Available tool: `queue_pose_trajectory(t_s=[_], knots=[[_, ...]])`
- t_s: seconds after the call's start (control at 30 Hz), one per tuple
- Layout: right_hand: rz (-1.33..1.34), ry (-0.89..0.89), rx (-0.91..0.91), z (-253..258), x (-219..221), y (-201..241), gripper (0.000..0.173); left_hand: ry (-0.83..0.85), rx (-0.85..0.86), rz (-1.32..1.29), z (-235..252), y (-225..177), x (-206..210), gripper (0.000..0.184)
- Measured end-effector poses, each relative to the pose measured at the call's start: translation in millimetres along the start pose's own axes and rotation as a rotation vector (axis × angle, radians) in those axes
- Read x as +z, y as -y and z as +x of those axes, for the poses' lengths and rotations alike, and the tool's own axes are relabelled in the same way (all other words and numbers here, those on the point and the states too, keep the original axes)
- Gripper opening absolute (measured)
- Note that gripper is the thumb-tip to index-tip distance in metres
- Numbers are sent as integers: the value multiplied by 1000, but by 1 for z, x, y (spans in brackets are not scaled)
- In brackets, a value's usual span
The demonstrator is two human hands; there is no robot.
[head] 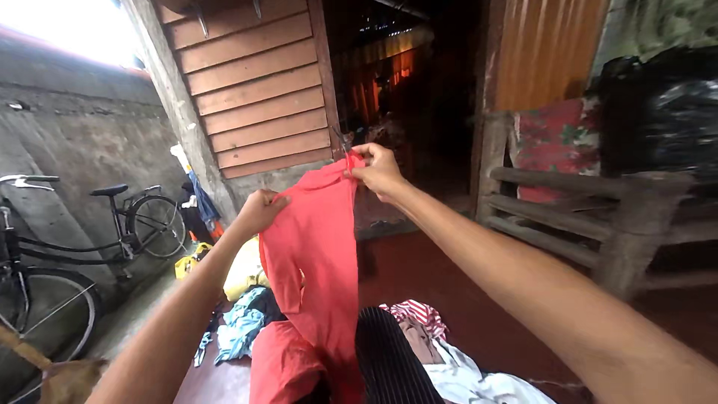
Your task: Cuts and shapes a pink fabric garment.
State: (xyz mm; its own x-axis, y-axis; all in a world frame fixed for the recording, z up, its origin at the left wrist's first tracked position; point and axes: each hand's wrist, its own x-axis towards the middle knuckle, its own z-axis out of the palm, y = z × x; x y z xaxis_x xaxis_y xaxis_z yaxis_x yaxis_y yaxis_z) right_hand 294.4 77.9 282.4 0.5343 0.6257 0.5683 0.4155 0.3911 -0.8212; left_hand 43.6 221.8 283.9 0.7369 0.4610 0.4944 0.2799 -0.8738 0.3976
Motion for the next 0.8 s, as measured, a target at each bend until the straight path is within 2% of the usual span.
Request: queue_pose_trajectory(t_s=[0.13, 0.3, 0.37, 0.47, 0.53, 0.6, 0.63, 0.7, 0.8], knots=[[-136, 95, -105, 12, 10, 20, 57, -44, -63, -93, -1, 11, 3, 35], [-200, 71, -63, 26, 14, 29, 55, -58, -70, -202, -7, 26, -5, 20], [-222, 33, -61, 35, 9, 27, 56, -113, -96, -204, -12, 39, -13, 27], [-296, -33, -62, 49, -7, 23, 56, -299, -207, -293, -21, 58, -27, 41], [-331, -84, -48, 57, -20, 20, 58, -440, -303, -420, -28, 70, -35, 64], [-340, -135, -22, 61, -33, 20, 59, -503, -416, -526, -33, 77, -47, 82], [-338, -154, -6, 62, -38, 20, 60, -498, -460, -555, -37, 79, -52, 83], [-324, -190, 18, 64, -49, 18, 61, -467, -501, -549, -42, 88, -61, 69], [-296, -223, 45, 64, -61, 15, 63, -403, -483, -539, -48, 89, -69, 54]])
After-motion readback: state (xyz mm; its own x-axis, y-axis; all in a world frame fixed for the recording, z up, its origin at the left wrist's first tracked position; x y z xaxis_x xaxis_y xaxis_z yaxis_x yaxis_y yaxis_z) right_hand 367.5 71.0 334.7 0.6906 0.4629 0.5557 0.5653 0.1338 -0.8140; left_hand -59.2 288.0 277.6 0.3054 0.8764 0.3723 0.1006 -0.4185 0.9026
